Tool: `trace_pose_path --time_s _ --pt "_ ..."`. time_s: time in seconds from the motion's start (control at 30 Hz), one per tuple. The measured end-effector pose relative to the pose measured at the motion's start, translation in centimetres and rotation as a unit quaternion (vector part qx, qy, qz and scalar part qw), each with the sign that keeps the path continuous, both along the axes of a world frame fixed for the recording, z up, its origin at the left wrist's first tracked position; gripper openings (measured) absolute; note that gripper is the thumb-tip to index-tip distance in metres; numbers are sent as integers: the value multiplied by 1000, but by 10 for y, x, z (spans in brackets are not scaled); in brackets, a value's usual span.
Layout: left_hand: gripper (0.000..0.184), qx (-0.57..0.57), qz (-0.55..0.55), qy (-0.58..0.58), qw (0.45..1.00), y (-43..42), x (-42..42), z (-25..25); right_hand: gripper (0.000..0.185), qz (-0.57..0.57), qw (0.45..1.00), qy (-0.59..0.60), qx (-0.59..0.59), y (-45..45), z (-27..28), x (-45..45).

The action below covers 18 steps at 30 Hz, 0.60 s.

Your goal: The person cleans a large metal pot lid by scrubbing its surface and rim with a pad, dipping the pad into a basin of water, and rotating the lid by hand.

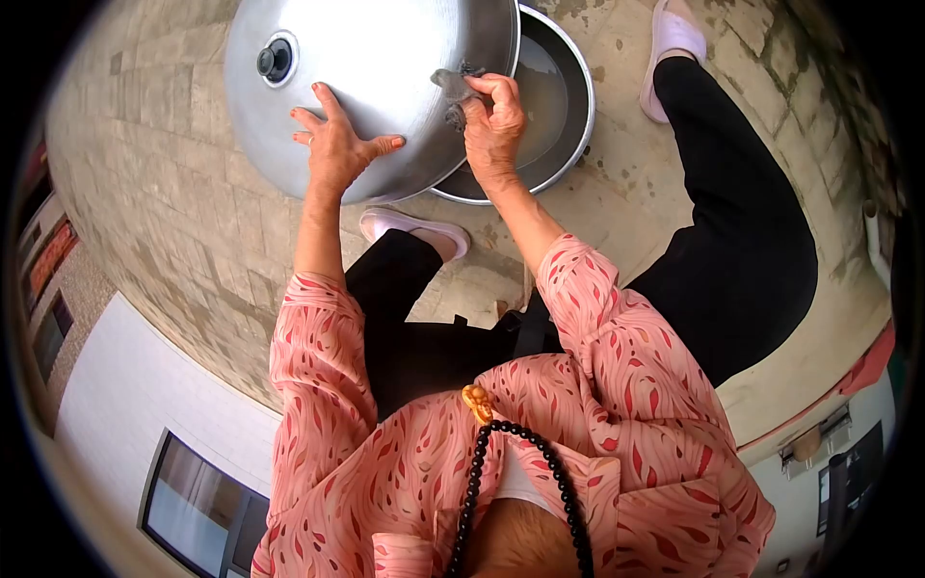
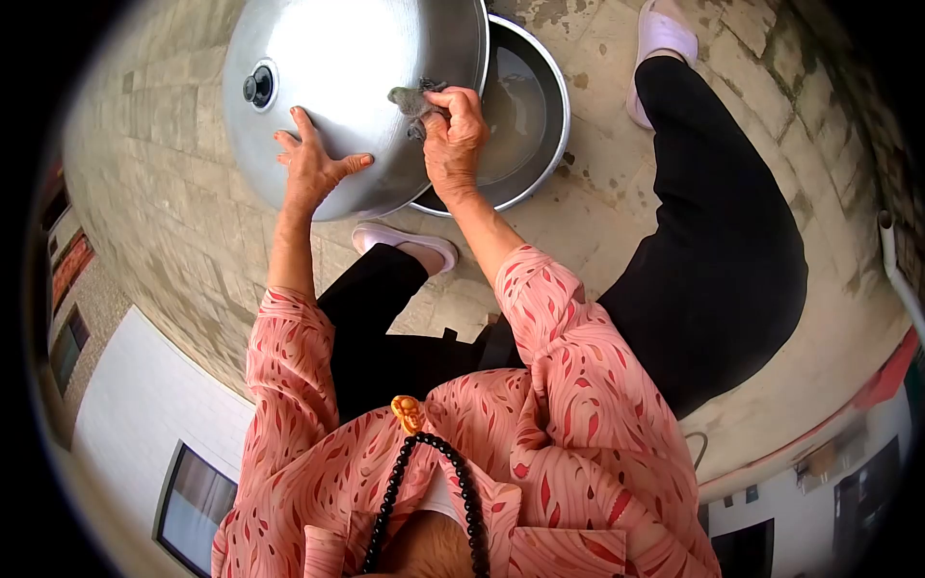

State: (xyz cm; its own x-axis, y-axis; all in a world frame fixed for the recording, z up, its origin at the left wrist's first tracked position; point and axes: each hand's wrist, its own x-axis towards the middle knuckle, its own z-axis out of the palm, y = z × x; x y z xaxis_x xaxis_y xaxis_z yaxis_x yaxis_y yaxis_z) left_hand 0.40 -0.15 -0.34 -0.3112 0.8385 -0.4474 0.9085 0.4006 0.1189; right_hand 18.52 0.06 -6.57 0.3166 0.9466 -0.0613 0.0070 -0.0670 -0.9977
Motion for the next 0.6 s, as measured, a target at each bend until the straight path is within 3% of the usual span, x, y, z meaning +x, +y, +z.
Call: trace_pose_path --time_s 0.1,0.13,0.27,0.37,0.47,0.6 --pt "147 7 -27 6 1000 -5 -2 2 17 -27 989 -3 -148 -14 -37 23" --pt "147 17 -39 5 999 -4 -2 -1 18 -23 990 -49 -132 -14 -34 19" --pt "149 21 -25 -11 999 -5 -4 -1 19 30 999 -24 -11 -6 9 1" --pt "149 -15 8 -16 1000 0 1 5 18 4 1000 -10 -18 -14 -19 3" --pt "149 -15 13 -11 1000 -1 0 3 17 -10 992 -23 -128 -24 -50 18" --pt "150 16 -2 -19 1000 -3 -4 0 19 66 995 -27 -73 -40 5 -9"
